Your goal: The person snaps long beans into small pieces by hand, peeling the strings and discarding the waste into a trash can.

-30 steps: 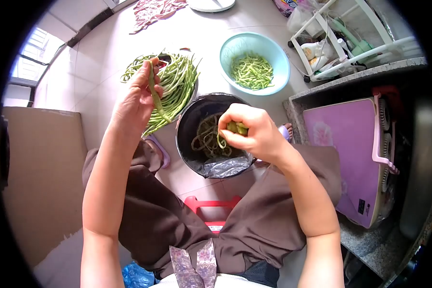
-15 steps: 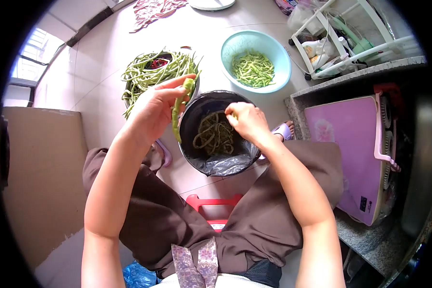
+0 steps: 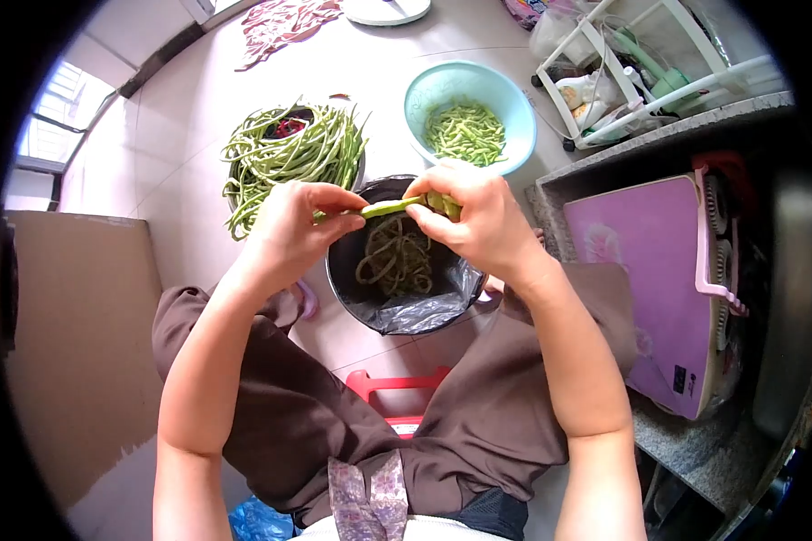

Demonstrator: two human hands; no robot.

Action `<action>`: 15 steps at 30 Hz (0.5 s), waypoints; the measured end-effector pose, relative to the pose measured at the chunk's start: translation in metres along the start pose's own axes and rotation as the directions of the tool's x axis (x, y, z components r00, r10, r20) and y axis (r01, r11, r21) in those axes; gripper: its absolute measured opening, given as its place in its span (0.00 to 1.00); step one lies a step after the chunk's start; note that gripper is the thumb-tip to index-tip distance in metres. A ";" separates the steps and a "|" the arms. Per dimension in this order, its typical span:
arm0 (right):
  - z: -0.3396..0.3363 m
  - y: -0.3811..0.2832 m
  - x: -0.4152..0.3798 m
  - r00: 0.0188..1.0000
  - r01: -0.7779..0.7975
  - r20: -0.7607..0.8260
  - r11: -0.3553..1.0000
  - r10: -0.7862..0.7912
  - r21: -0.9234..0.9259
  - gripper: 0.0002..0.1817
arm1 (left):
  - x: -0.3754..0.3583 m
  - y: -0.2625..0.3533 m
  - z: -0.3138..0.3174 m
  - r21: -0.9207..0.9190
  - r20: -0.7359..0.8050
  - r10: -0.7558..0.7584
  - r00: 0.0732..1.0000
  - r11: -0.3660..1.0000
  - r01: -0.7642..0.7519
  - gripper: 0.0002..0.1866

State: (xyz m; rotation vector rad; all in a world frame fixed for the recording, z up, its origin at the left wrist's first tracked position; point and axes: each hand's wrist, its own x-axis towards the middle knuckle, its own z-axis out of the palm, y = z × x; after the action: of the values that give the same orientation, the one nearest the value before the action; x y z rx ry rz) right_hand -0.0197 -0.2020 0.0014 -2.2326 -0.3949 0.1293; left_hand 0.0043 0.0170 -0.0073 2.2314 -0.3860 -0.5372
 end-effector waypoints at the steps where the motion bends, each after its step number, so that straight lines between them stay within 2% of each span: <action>1: -0.002 0.004 -0.001 0.990 -0.121 0.088 0.978 0.108 0.167 0.06 | -0.001 0.000 0.001 0.000 0.001 0.004 1.000 1.000 -0.004 0.10; 2: -0.004 0.005 -0.001 0.990 -0.122 0.084 0.978 0.109 0.167 0.06 | -0.002 -0.001 0.002 0.102 -0.047 0.127 0.991 0.987 -0.122 0.09; 3: -0.005 0.005 0.000 0.968 -0.214 0.183 0.947 0.172 0.239 0.06 | -0.002 -0.002 0.002 0.208 -0.083 0.252 0.964 0.951 -0.231 0.08; 4: -0.007 0.006 0.001 0.932 -0.308 0.285 0.903 0.224 0.299 0.07 | -0.001 -0.003 0.003 0.208 -0.081 0.255 0.964 0.950 -0.234 0.08; 6: 0.000 0.008 0.001 0.945 -0.272 0.257 0.922 0.202 0.276 0.07 | 0.000 -0.004 0.004 0.255 -0.069 0.459 0.886 0.866 -0.429 0.06; 8: 0.010 0.008 0.001 0.988 -0.032 0.157 0.988 0.008 0.150 0.08 | 0.001 -0.003 0.006 0.293 -0.051 0.492 0.869 0.839 -0.457 0.07; 9: 0.015 0.006 0.001 0.992 0.029 0.121 0.991 -0.045 0.131 0.09 | 0.001 -0.002 0.007 0.330 -0.034 0.522 0.852 0.811 -0.483 0.07; 12: 0.027 0.003 -0.002 0.991 0.131 0.024 0.986 -0.130 -0.102 0.07 | 0.002 -0.004 0.013 0.343 -0.037 0.547 0.836 0.793 -0.503 0.07; 13: 0.029 0.001 -0.002 0.991 0.131 0.024 0.986 -0.129 -0.102 0.07 | 0.002 -0.003 0.014 0.343 -0.037 0.547 0.836 0.793 -0.504 0.07; 15: 0.030 -0.002 -0.002 0.989 0.142 0.009 0.942 -0.147 -0.304 0.06 | 0.003 -0.002 0.016 0.331 -0.042 0.539 0.841 0.802 -0.497 0.07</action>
State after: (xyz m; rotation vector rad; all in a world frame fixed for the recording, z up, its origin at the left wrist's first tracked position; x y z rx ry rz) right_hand -0.0291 -0.1793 -0.0164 -2.4948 -0.6043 -0.0278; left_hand -0.0012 0.0067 -0.0190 2.2962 -1.0357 -0.0249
